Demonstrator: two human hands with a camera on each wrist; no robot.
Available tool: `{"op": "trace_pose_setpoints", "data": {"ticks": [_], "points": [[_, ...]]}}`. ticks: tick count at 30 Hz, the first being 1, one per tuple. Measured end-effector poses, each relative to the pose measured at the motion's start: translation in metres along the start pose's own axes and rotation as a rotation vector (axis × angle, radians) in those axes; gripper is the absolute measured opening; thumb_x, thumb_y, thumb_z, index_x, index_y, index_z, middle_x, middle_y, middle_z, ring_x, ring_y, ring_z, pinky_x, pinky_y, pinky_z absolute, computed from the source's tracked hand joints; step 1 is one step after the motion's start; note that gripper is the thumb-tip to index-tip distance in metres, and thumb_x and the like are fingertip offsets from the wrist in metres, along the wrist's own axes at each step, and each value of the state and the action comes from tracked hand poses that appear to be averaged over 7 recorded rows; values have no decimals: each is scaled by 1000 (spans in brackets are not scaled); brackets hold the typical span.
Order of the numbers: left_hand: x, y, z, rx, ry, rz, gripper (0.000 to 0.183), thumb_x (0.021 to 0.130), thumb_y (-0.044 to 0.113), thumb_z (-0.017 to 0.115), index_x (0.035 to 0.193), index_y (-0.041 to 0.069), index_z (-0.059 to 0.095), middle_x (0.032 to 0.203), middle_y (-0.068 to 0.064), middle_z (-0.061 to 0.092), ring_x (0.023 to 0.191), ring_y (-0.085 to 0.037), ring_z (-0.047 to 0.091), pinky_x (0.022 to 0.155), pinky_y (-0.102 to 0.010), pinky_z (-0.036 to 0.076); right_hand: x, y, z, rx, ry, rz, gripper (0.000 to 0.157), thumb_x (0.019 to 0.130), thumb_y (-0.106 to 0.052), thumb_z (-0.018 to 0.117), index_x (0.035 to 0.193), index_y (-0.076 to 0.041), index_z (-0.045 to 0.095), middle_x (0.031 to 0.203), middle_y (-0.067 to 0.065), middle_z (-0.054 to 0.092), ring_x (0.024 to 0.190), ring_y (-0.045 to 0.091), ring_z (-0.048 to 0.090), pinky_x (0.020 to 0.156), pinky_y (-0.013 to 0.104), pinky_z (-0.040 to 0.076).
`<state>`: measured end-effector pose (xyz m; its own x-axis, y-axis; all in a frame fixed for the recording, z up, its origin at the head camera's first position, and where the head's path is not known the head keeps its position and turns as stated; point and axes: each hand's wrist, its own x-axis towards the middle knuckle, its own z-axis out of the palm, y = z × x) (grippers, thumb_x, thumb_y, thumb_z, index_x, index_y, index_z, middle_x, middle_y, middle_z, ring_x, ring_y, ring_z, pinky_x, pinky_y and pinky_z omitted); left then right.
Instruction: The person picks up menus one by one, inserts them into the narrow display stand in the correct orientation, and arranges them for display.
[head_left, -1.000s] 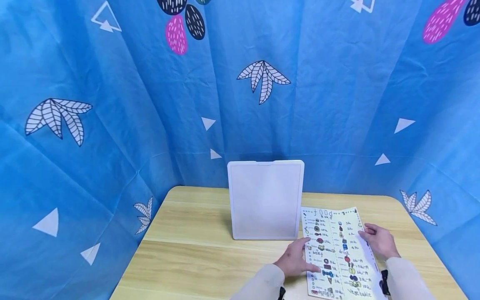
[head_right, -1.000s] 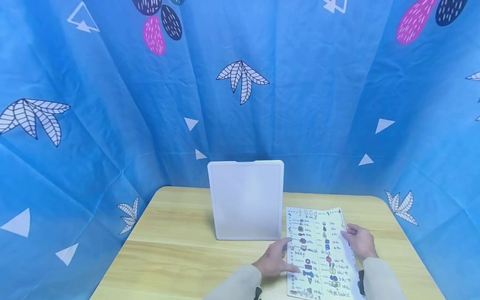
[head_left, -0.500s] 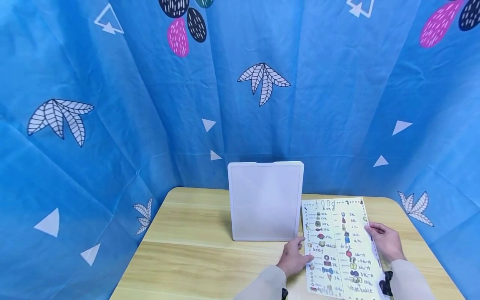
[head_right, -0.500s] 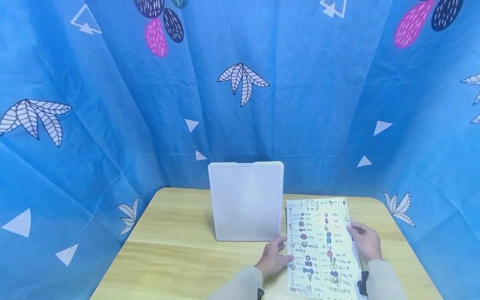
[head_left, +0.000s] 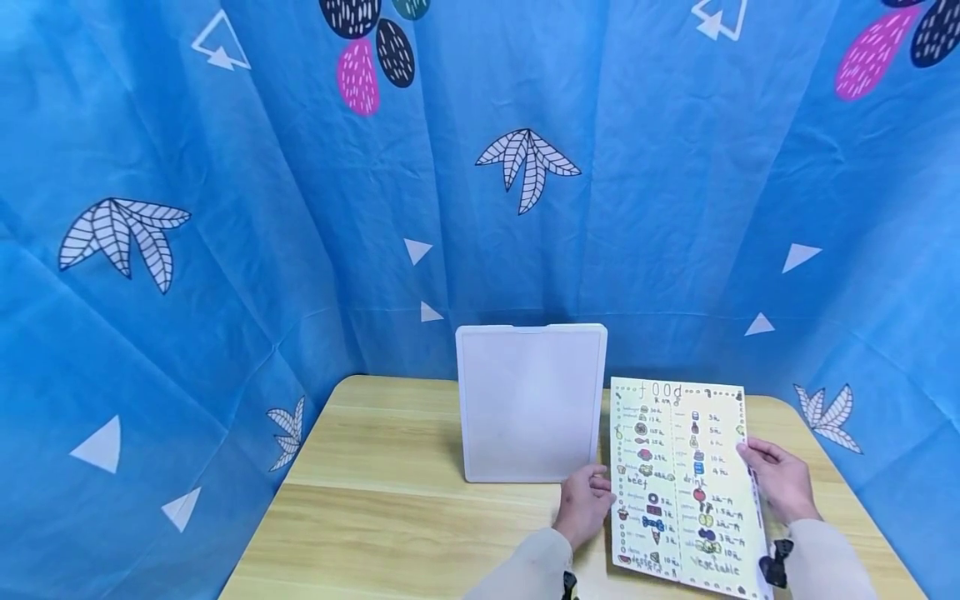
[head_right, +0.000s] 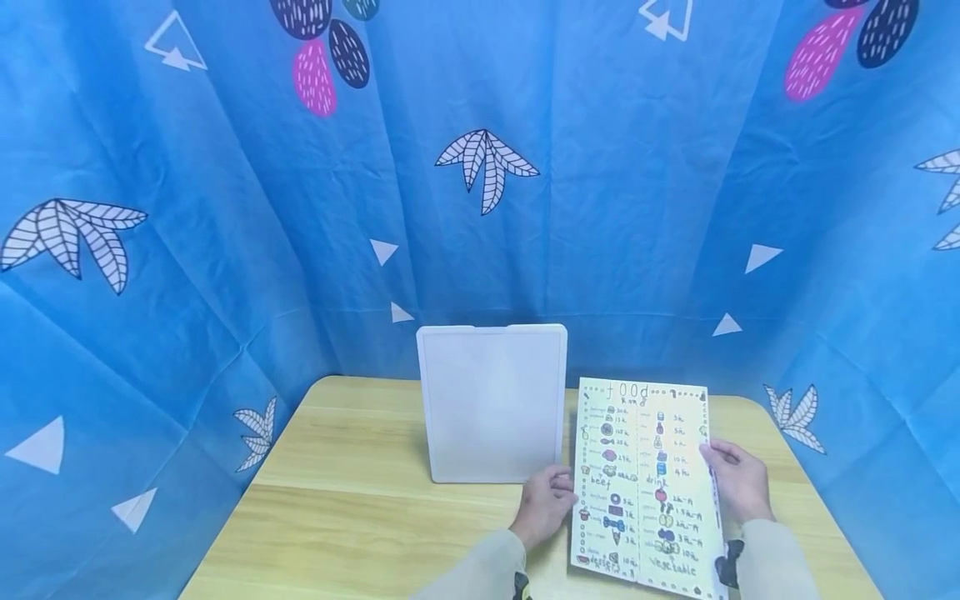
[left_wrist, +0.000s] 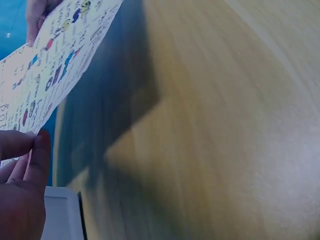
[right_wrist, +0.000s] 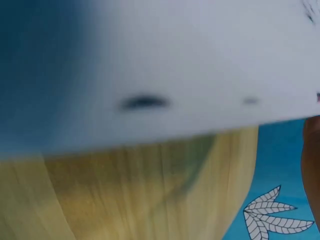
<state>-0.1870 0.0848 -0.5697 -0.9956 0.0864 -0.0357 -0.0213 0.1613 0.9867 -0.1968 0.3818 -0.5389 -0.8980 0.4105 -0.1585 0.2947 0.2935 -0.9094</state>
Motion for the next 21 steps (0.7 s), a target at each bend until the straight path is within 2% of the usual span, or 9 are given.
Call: {"op": "trace_pose_setpoints", "data": {"ticks": [3,6,9,13,18,21], "points": [[2,4,-4,-29,22,39,34,75,-17,73,104,1,72,81,3,69,73,-6,64,69,-17,55,1,-3,-1,53,-10,-18,54,100,-34,62,133,8,52,83,-20,60,74,-4,60,68,20,56],[2,8,-8,-28,21,65,29,76,-16,73,98,3,74,81,4,70,73,-5,64,70,-16,54,1,-6,-2,87,-47,-45,51,100,-30,62,131,9,51,83,-25,59,77,-8,59,71,18,55],[2,10,-13,-37,2,83,29,77,-15,73,99,3,75,83,4,71,75,-7,66,71,-16,54,2,-11,-4,96,-79,-67,56,100,-30,62,135,11,45,84,-26,58,78,-9,59,72,18,56],[4,13,-18,-42,-18,128,29,78,-15,72,101,1,75,86,1,72,77,-9,67,73,-17,55,6,-19,-5,93,-81,-99,63,100,-33,63,137,14,42,84,-27,58,78,-8,60,71,19,56],[7,20,-28,-60,-46,119,29,79,-16,72,101,1,75,86,1,72,77,-10,67,73,-17,55,14,-34,-10,82,-67,-135,61,99,-36,63,132,13,46,83,-27,59,76,-7,61,70,20,57],[8,23,-33,-75,-59,98,30,79,-16,72,102,2,75,86,2,72,79,-14,68,73,-17,55,18,-44,-15,146,-60,-154,46,97,-35,67,122,3,55,83,-23,62,75,-7,62,68,20,57]]}}
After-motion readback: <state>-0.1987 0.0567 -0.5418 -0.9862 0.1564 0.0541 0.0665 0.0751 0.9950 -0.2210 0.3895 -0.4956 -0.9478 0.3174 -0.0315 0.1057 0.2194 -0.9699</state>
